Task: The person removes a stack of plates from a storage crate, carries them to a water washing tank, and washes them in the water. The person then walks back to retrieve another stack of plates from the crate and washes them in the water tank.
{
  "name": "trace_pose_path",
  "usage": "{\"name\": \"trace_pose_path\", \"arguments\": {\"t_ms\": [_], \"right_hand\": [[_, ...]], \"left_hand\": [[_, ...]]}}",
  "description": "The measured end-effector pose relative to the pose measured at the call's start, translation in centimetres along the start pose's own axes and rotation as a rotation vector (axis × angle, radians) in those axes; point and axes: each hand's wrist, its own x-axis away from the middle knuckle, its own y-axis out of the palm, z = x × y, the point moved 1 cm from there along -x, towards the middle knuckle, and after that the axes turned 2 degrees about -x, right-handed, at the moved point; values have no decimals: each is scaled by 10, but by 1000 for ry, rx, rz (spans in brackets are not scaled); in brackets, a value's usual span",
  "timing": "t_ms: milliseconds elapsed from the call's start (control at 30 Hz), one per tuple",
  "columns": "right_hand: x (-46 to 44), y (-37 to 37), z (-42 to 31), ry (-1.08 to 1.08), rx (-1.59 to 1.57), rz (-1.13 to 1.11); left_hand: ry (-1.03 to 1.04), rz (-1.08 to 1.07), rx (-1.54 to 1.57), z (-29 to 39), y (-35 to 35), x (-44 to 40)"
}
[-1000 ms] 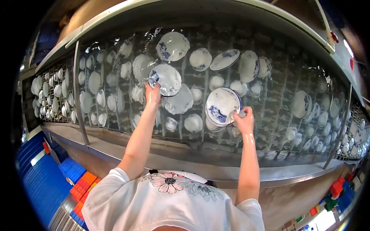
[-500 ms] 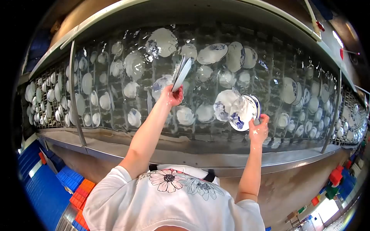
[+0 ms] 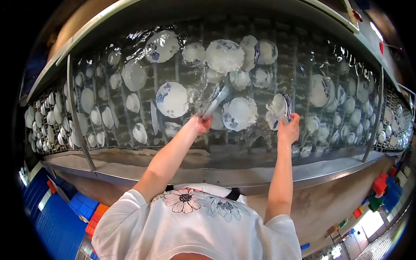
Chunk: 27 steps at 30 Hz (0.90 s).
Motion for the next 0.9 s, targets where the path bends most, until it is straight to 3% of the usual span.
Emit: {"name": "trace_pose_path", "arguments": {"t_ms": [100, 133, 167, 233, 333, 433, 467, 567, 633, 700, 767, 833, 900], "right_hand": [[-5, 16, -6, -13, 38, -68], [-8, 28, -2, 30, 131, -137], [-12, 36, 1, 71, 226, -205], [-17, 42, 3, 145, 221, -343], [-18, 50, 16, -135, 98, -335], [-25, 49, 22, -1, 42, -371], [-22, 47, 28, -89, -91, -265], [-32, 49, 50, -114, -138, -281], [-35, 25, 44, -63, -120, -285], [-40, 14, 50, 46, -103, -121], [-41, 15, 46, -1, -72, -41], [-47, 24, 43, 137, 54, 32], [-55, 50, 53, 94, 86, 51]], "left_hand": [[90, 34, -12, -9, 0, -21], [221, -378, -407, -5, -22, -49], [217, -377, -405, -10, -16, -46], [16, -154, -55, -25, 4, -29], [-32, -247, -54, -28, 9, -21], [3, -43, -157, -44, 12, -7], [-1, -69, -164, -52, 8, -2], [-78, -231, -287, -70, -5, 18], [-141, -233, -282, -77, -7, 40], [-197, -240, -267, -75, -12, 53], [-142, -312, -522, -64, -24, 64], [-74, -370, -482, -51, -29, 75], [-126, -504, -159, -33, -33, 70]]}}
